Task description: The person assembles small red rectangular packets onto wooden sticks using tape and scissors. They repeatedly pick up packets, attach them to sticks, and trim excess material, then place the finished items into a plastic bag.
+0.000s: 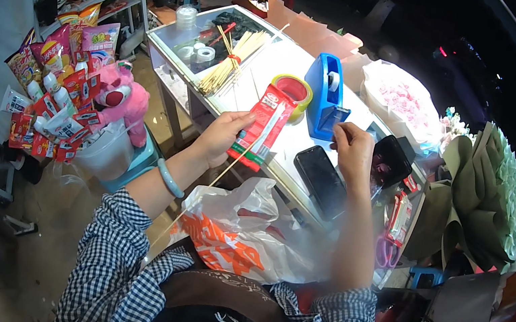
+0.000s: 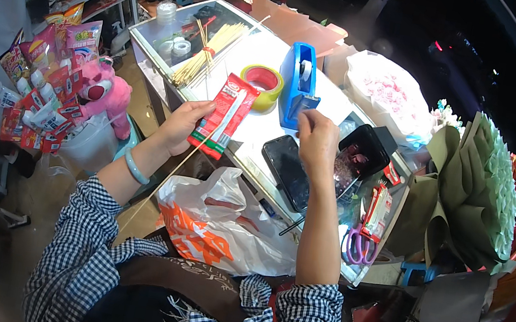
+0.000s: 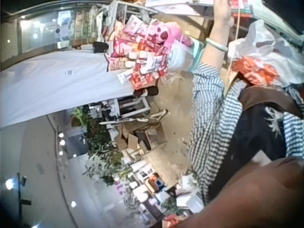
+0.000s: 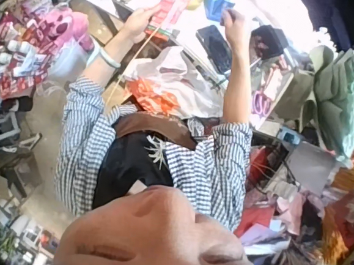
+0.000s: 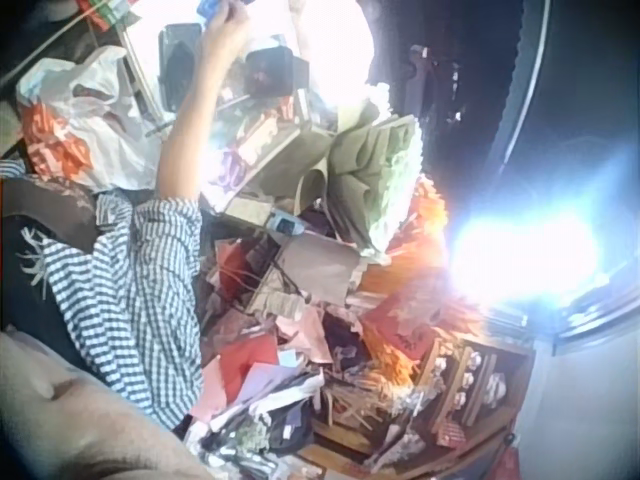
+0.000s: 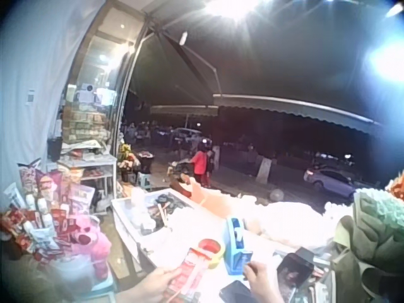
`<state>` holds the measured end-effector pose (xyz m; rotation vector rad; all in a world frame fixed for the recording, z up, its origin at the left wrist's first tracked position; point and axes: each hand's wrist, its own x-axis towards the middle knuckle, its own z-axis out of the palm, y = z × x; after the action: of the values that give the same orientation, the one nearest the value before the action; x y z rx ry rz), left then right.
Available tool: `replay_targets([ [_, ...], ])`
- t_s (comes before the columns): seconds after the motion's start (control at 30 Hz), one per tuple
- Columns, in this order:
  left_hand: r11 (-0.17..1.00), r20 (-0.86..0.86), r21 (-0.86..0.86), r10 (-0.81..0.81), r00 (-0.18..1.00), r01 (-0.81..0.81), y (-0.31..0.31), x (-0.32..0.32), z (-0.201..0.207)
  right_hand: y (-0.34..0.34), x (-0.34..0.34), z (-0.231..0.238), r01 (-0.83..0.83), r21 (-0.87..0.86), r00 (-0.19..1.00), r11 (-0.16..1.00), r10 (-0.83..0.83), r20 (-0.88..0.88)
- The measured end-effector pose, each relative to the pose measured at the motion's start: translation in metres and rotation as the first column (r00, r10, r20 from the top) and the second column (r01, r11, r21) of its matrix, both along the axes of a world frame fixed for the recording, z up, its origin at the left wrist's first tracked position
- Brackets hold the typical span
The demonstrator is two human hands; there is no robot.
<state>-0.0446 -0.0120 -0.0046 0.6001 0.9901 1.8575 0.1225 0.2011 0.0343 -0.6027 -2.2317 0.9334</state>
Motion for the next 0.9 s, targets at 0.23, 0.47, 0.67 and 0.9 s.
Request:
replay_targets([
  [0.23,1.0,-0.027,0.011,-0.004,1.0,0.004,0.005,0.017,0.0,-0.091,-0.012,0.005,-0.418,-0.394,0.908,0.819,0.378,-0.18],
  [0.47,0.999,-0.118,0.016,0.046,0.992,-0.044,0.004,0.029,0.002,-0.103,-0.026,0.001,-0.311,-0.367,0.95,0.877,0.273,-0.153],
  [0.67,0.999,-0.07,0.031,0.03,0.997,-0.028,0.0,0.031,-0.002,-0.099,-0.027,-0.01,-0.091,-0.03,0.995,0.995,0.092,0.047],
  [0.9,0.995,0.003,0.07,0.069,0.998,-0.069,0.001,0.029,0.009,-0.088,-0.026,-0.019,-0.295,-0.415,0.947,0.861,0.206,-0.245],
])
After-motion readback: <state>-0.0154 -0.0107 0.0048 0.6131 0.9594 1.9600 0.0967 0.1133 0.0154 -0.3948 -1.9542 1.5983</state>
